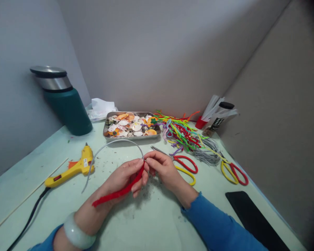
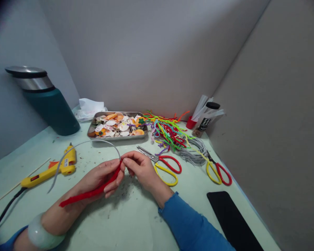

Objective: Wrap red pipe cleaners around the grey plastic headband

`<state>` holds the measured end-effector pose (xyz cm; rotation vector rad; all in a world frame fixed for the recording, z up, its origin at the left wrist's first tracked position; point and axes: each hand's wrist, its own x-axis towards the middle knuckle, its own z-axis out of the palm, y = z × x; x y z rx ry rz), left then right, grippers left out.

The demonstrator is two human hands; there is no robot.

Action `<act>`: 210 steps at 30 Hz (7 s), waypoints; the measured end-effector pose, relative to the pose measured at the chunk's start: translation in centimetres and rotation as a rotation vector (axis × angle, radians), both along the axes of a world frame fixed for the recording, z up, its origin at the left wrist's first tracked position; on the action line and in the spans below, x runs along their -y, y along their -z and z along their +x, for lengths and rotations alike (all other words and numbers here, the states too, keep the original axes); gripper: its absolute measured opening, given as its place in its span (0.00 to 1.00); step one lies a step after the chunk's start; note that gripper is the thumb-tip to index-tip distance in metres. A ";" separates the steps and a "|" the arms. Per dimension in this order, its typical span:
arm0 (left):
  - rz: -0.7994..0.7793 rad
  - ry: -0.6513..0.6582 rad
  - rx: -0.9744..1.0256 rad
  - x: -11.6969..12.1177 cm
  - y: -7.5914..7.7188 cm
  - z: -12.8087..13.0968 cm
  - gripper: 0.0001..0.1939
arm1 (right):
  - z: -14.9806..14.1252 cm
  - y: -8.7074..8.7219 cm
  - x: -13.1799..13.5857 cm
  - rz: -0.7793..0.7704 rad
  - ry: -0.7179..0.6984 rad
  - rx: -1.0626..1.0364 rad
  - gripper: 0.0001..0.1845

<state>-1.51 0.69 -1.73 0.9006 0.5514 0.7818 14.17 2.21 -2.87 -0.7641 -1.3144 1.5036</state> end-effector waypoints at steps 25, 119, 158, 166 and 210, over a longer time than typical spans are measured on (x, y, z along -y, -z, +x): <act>-0.104 0.154 0.107 0.5 -0.5 -0.3 0.15 | 0.5 -0.4 -0.1 -0.232 -0.228 -0.184 0.09; 0.626 -0.504 -0.913 -0.7 0.6 -0.2 0.08 | 1.0 -0.2 -1.1 -0.328 -0.079 0.053 0.09; 0.281 -0.421 -0.776 -0.6 0.2 0.3 0.19 | 0.2 -0.1 -0.8 -0.230 0.086 0.160 0.08; 0.200 -0.321 -0.689 -0.9 1.2 0.1 0.21 | 0.5 -0.1 -0.8 -0.146 0.070 0.259 0.05; 0.218 -0.274 -0.745 -1.1 2.3 0.6 0.25 | 15.0 -5.8 -4.8 0.275 1.126 0.543 0.09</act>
